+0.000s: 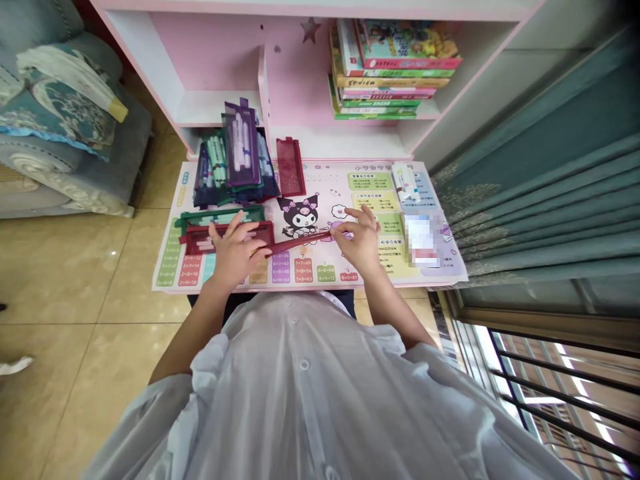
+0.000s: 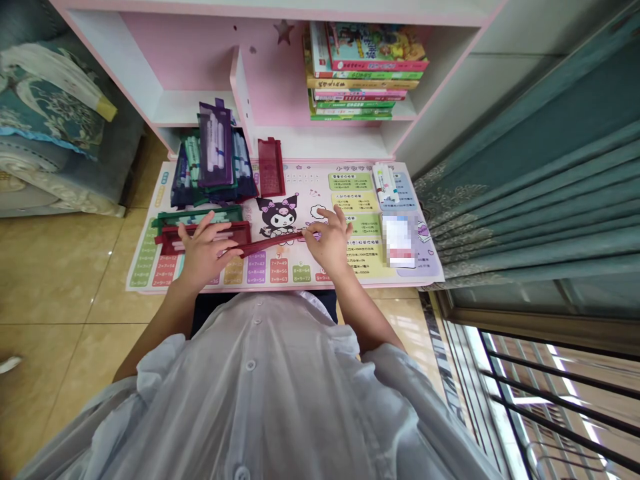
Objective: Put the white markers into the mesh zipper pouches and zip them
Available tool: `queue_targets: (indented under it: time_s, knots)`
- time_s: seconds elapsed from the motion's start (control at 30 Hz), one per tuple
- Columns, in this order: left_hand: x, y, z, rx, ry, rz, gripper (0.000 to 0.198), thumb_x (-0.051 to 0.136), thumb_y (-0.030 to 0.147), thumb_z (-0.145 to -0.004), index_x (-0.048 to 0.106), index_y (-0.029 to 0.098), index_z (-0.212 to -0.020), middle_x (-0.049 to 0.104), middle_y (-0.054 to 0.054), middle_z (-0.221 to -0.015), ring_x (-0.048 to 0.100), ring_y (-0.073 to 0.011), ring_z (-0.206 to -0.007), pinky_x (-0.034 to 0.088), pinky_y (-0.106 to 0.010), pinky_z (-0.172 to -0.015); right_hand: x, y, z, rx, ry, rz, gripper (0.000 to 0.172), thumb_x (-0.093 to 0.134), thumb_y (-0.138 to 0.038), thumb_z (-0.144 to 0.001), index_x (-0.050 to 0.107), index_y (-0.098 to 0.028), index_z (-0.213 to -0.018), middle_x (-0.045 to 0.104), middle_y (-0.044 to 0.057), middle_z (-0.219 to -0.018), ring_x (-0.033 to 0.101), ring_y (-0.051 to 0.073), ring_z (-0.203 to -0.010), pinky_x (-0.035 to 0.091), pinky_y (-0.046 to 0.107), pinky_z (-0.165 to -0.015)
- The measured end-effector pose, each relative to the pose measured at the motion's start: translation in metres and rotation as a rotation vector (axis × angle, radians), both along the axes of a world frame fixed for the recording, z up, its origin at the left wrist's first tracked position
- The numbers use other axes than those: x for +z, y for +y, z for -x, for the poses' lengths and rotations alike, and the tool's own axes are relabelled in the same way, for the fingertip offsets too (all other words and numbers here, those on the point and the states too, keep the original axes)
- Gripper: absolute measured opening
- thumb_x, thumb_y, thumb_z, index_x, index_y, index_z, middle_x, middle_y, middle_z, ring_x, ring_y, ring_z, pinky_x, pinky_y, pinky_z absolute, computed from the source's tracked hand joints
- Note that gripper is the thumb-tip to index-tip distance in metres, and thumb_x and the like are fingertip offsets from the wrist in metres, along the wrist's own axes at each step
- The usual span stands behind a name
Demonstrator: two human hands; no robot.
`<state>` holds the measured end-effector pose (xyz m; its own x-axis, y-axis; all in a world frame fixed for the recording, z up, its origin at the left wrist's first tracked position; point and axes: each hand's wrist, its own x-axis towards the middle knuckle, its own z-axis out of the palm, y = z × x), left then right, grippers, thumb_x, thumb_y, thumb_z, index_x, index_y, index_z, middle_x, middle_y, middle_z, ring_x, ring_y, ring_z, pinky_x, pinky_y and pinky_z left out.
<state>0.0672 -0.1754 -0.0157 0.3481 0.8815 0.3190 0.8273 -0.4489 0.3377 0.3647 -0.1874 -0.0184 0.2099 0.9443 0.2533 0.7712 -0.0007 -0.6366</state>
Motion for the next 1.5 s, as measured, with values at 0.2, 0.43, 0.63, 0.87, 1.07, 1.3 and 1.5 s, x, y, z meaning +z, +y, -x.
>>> queue_targets:
  time_s: [0.2,0.43,0.63,0.87,1.07,1.3,1.5]
  knots:
    - [-0.002,0.001,0.0,-0.004,0.008,-0.001,0.011,0.073,0.041,-0.086,0.081,0.033,-0.083,0.071,-0.005,-0.127,0.043,-0.0401,-0.144,0.006,-0.077,-0.118,-0.001,-0.001,-0.003,-0.017,0.007,-0.001,0.014,0.068,-0.03,-0.08,0.07,-0.023,-0.067,0.066,0.01,-0.134,0.037,0.042,-0.147,0.024,0.077,-0.113]
    - [0.001,0.0,0.001,0.01,0.01,0.012,0.012,0.073,0.041,-0.087,0.08,0.033,-0.081,0.071,-0.005,-0.127,0.043,-0.0398,-0.145,0.006,-0.076,-0.119,0.002,-0.001,-0.006,-0.037,0.017,-0.003,0.014,0.068,-0.03,-0.08,0.07,-0.023,-0.067,0.066,0.011,-0.134,0.037,0.042,-0.147,0.026,0.077,-0.112]
    - [0.001,0.001,0.001,0.017,0.0,0.027,0.011,0.073,0.039,-0.086,0.081,0.034,-0.082,0.071,-0.004,-0.128,0.042,-0.0403,-0.145,0.004,-0.076,-0.119,0.003,-0.002,-0.008,-0.053,0.028,-0.005,0.015,0.069,-0.031,-0.078,0.07,-0.023,-0.066,0.067,0.01,-0.133,0.038,0.041,-0.147,0.025,0.074,-0.113]
    - [0.004,0.0,0.003,0.026,0.001,0.031,0.013,0.072,0.04,-0.087,0.08,0.032,-0.081,0.071,-0.005,-0.128,0.043,-0.0406,-0.145,0.006,-0.076,-0.118,0.003,-0.002,-0.015,-0.077,0.043,-0.008,0.014,0.069,-0.032,-0.079,0.07,-0.023,-0.068,0.066,0.01,-0.134,0.037,0.041,-0.147,0.024,0.075,-0.113]
    - [0.004,0.0,0.004,0.027,-0.003,0.029,0.013,0.072,0.038,-0.087,0.079,0.03,-0.08,0.071,-0.006,-0.128,0.043,-0.0412,-0.145,0.008,-0.078,-0.116,0.002,-0.002,-0.021,-0.081,0.062,-0.027,0.015,0.07,-0.033,-0.079,0.07,-0.022,-0.068,0.066,0.011,-0.134,0.038,0.041,-0.146,0.024,0.075,-0.113]
    - [0.004,0.0,0.005,0.03,-0.006,0.03,0.012,0.072,0.038,-0.087,0.078,0.031,-0.079,0.072,-0.006,-0.127,0.043,-0.0409,-0.144,0.008,-0.078,-0.116,0.001,-0.001,-0.026,-0.11,0.057,-0.042,0.016,0.069,-0.033,-0.079,0.069,-0.022,-0.067,0.067,0.012,-0.131,0.039,0.041,-0.146,0.025,0.073,-0.115]
    - [0.004,0.0,0.004,0.035,-0.012,0.041,0.012,0.072,0.038,-0.087,0.078,0.031,-0.079,0.072,-0.005,-0.127,0.044,-0.041,-0.144,0.007,-0.077,-0.117,-0.001,-0.001,-0.029,-0.12,0.055,-0.044,0.016,0.07,-0.033,-0.078,0.069,-0.023,-0.066,0.068,0.01,-0.13,0.041,0.04,-0.144,0.028,0.072,-0.116]
